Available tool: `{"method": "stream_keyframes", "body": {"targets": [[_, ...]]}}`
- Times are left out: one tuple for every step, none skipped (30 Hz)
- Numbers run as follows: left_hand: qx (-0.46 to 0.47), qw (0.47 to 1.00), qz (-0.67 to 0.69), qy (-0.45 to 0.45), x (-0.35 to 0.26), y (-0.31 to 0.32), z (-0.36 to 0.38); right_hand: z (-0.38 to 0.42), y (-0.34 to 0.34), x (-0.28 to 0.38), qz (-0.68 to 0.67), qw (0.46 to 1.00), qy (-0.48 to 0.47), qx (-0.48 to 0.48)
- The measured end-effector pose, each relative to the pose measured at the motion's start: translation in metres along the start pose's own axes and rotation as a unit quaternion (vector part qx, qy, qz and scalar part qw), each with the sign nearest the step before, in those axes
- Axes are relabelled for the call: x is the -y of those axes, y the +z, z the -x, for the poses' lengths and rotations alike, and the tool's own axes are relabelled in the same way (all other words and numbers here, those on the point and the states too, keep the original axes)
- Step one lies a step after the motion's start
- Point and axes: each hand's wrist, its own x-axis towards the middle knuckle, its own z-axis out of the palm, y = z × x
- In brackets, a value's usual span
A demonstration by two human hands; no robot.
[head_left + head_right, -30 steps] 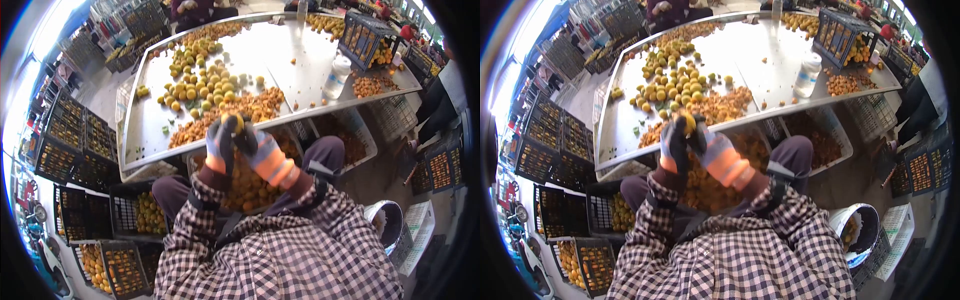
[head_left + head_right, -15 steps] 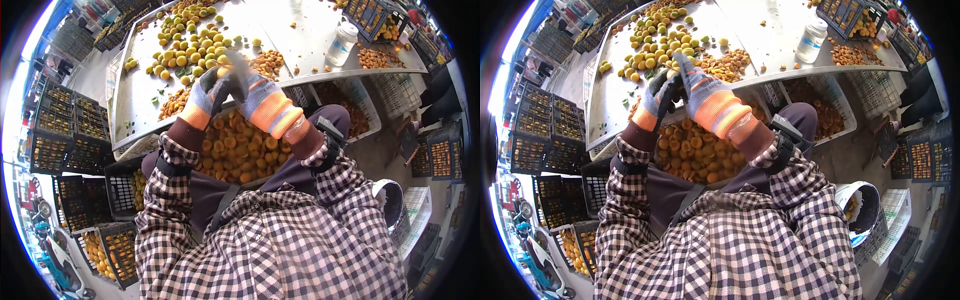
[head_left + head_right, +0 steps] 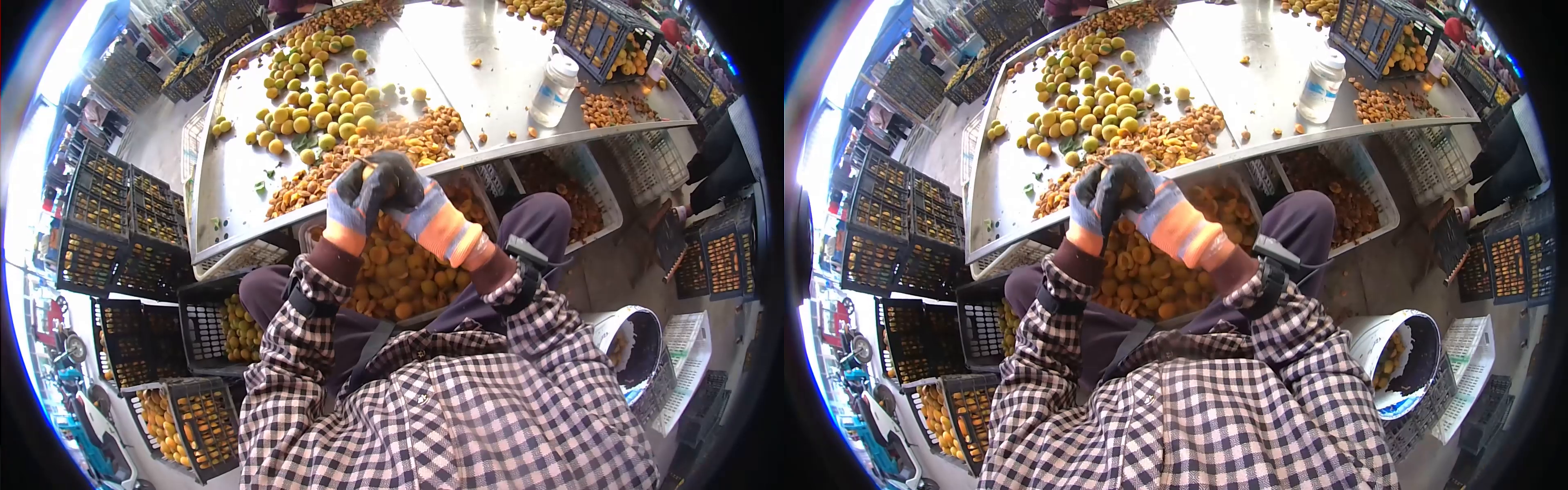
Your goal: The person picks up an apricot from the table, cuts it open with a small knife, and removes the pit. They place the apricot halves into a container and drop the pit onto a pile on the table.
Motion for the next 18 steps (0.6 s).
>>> {"method": "stream_keyframes", "body": {"targets": [[0.000, 1.000, -0.009, 0.006, 0.005, 0.000, 0.002, 0.004, 0.001, 0.002, -0.044, 0.999, 0.024, 0.001], [0.001, 1.000, -0.019, 0.011, 0.010, -0.001, 0.002, 0.005, 0.002, 0.003, -0.089, 0.995, 0.048, 0.002], [0.014, 0.999, -0.012, -0.028, 0.004, -0.002, 0.007, 0.008, 0.003, 0.005, -0.089, 0.995, 0.046, 0.000], [0.016, 0.999, -0.013, -0.025, 0.000, -0.002, 0.010, 0.010, 0.004, 0.008, -0.136, 0.988, 0.071, -0.004], [0.022, 0.999, -0.029, -0.018, -0.005, -0.001, 0.014, 0.013, 0.003, 0.009, -0.183, 0.978, 0.096, -0.007], [0.028, 0.999, -0.045, -0.010, -0.009, 0.001, 0.016, 0.015, 0.002, 0.012, -0.182, 0.979, 0.095, -0.008], [0.018, 1.000, 0.006, -0.023, -0.006, 0.003, 0.019, 0.018, 0.002, 0.016, -0.198, 0.974, 0.108, -0.005], [0.019, 1.000, 0.006, -0.022, -0.003, 0.002, 0.022, 0.020, 0.002, 0.018, -0.215, 0.969, 0.121, -0.002], [0.020, 1.000, 0.002, -0.023, -0.002, 0.001, 0.025, 0.021, 0.002, 0.018, -0.214, 0.969, 0.119, -0.003], [0.021, 0.999, -0.002, -0.024, -0.003, 0.000, 0.028, 0.024, 0.003, 0.016, -0.214, 0.970, 0.115, 0.003], [0.028, 0.999, -0.028, -0.018, -0.005, -0.002, 0.032, 0.026, 0.003, 0.015, -0.212, 0.971, 0.110, 0.010], [0.029, 0.999, -0.028, -0.016, -0.011, -0.001, 0.036, 0.028, 0.003, 0.016, -0.211, 0.972, 0.108, 0.009], [0.029, 0.998, -0.025, -0.056, -0.018, -0.002, 0.040, 0.029, 0.004, 0.016, -0.217, 0.970, 0.111, 0.014], [0.028, 0.995, -0.022, -0.095, -0.022, -0.003, 0.043, 0.030, 0.005, 0.017, -0.224, 0.968, 0.115, 0.019], [0.031, 0.995, 0.003, -0.095, -0.019, -0.004, 0.047, 0.031, 0.005, 0.016, -0.228, 0.967, 0.111, 0.030], [0.030, 0.995, 0.002, -0.095, -0.014, -0.004, 0.049, 0.033, 0.004, 0.016, -0.228, 0.967, 0.110, 0.030], [0.033, 0.997, 0.003, -0.073, -0.010, -0.005, 0.052, 0.035, 0.004, 0.017, -0.216, 0.970, 0.107, 0.035], [0.035, 0.998, 0.003, -0.050, -0.010, -0.006, 0.054, 0.035, 0.003, 0.017, -0.205, 0.972, 0.104, 0.042]]}}
